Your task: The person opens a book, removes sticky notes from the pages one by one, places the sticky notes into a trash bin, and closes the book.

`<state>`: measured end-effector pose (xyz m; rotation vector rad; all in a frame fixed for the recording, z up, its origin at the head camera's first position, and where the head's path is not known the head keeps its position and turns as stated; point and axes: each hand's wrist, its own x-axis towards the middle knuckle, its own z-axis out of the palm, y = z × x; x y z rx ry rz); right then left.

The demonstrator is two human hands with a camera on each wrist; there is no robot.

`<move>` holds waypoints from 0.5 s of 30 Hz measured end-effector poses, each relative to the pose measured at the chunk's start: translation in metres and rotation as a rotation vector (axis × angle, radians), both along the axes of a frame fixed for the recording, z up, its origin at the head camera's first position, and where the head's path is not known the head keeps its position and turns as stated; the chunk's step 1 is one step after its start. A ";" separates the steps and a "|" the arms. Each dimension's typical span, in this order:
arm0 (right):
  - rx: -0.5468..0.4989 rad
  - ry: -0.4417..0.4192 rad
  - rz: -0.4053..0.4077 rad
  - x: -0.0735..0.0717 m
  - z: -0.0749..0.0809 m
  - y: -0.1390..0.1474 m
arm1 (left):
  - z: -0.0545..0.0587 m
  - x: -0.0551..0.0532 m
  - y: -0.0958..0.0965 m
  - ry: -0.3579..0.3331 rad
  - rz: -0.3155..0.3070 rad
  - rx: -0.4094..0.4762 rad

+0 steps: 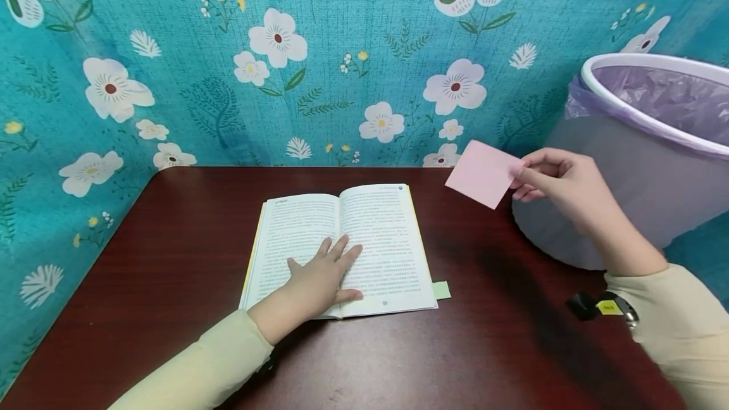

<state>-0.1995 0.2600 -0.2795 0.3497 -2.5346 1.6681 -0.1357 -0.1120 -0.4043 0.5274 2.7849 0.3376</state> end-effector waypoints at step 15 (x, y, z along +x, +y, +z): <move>0.034 0.181 -0.082 0.026 0.046 0.007 | 0.001 0.000 -0.003 -0.010 0.004 -0.009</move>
